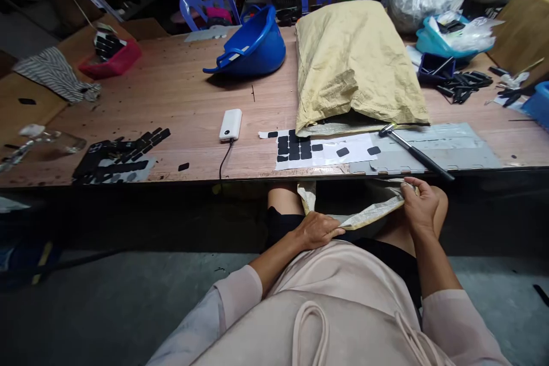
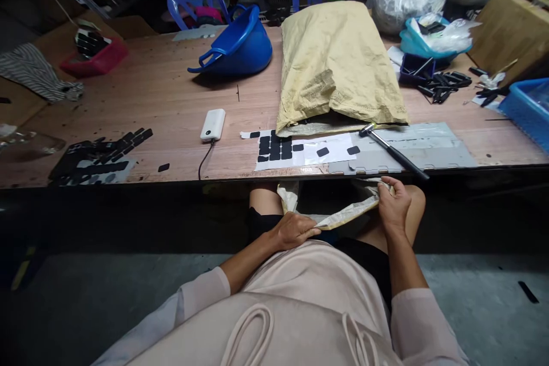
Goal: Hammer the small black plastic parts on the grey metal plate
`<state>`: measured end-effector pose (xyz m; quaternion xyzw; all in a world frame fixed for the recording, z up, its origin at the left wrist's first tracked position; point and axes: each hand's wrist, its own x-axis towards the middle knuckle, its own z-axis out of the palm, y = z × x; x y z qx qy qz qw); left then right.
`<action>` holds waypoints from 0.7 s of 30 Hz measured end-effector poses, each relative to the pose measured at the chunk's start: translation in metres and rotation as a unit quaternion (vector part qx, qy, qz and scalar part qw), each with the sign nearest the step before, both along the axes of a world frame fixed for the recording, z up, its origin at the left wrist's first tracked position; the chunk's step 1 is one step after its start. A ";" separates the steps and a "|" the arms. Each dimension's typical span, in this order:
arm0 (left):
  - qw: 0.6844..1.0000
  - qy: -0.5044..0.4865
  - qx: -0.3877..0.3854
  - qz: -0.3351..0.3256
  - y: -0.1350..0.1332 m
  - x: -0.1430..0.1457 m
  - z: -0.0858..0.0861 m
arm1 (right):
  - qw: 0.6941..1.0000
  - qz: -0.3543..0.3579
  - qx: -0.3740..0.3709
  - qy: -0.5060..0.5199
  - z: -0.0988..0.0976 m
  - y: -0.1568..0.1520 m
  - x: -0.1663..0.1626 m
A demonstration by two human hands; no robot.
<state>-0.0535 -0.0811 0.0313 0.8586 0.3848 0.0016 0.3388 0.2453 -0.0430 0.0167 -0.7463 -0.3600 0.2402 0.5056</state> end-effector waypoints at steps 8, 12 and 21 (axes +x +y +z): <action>0.999 -0.024 0.011 -0.027 0.002 0.008 0.010 | 0.971 0.088 -0.030 -0.221 -0.008 0.001 0.025; 0.995 -0.076 0.064 0.019 0.012 0.006 0.022 | 0.968 0.075 -0.015 -0.240 0.001 -0.002 0.028; 0.945 -0.142 0.139 0.261 0.115 0.037 0.048 | 0.922 0.002 -0.011 -0.388 0.033 0.043 0.058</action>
